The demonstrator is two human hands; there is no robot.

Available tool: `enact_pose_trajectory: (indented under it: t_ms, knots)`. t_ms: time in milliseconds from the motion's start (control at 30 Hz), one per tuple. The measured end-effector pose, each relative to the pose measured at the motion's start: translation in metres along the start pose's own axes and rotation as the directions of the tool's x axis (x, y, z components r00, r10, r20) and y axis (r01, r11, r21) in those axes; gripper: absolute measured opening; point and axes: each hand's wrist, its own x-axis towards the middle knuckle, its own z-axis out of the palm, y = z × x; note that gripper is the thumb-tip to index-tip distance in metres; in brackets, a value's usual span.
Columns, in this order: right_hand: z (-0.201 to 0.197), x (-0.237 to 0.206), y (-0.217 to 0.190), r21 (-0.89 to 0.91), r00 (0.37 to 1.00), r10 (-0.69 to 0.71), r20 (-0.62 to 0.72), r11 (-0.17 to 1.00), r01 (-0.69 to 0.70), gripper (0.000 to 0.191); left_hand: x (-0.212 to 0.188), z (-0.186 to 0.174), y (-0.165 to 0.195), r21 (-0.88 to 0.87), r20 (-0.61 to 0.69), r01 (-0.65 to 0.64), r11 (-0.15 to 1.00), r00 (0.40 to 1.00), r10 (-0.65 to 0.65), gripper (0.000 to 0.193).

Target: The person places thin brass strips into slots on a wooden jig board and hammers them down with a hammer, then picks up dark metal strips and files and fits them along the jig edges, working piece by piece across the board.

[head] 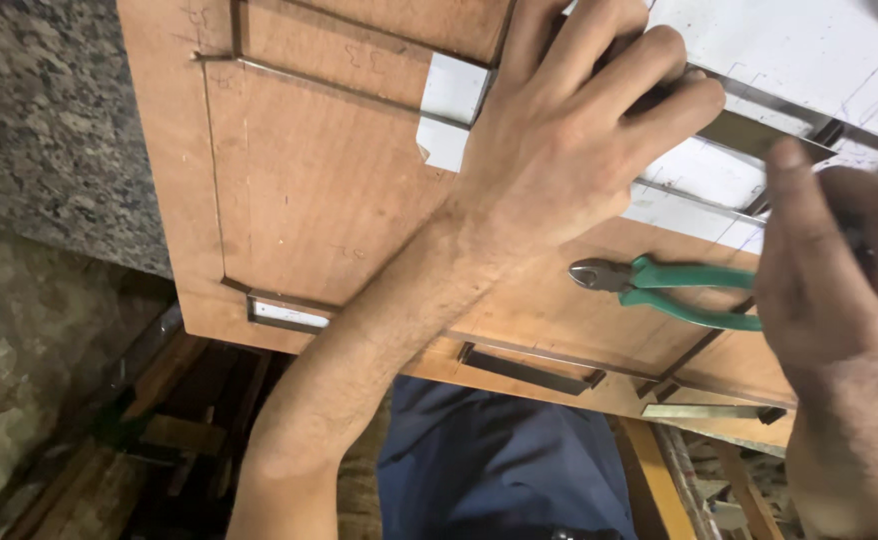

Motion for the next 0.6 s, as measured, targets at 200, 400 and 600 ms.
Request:
enact_pose_trajectory:
  t_ms: [200, 400, 600]
  knots:
    - [0.006, 0.003, 0.006, 0.021, 0.998, -0.025, 0.064, 1.0, 0.024, 0.037, 0.0, -0.002, 0.0, 0.023, -0.002, -0.001, 1.0, 1.0, 0.001, 0.023]
    - [-0.006, 0.008, 0.0, 0.003, 0.989, 0.032, 0.147, 0.999, -0.033, 0.037, 0.001, -0.001, 0.0, 0.023, -0.01, -0.003, 1.0, 1.0, 0.003, 0.021]
    - [-0.005, 0.011, -0.001, 0.029, 0.989, 0.044, 0.142, 0.998, -0.048, 0.036, 0.0, -0.001, 0.0, 0.013, -0.018, -0.007, 1.0, 1.0, 0.008, 0.022]
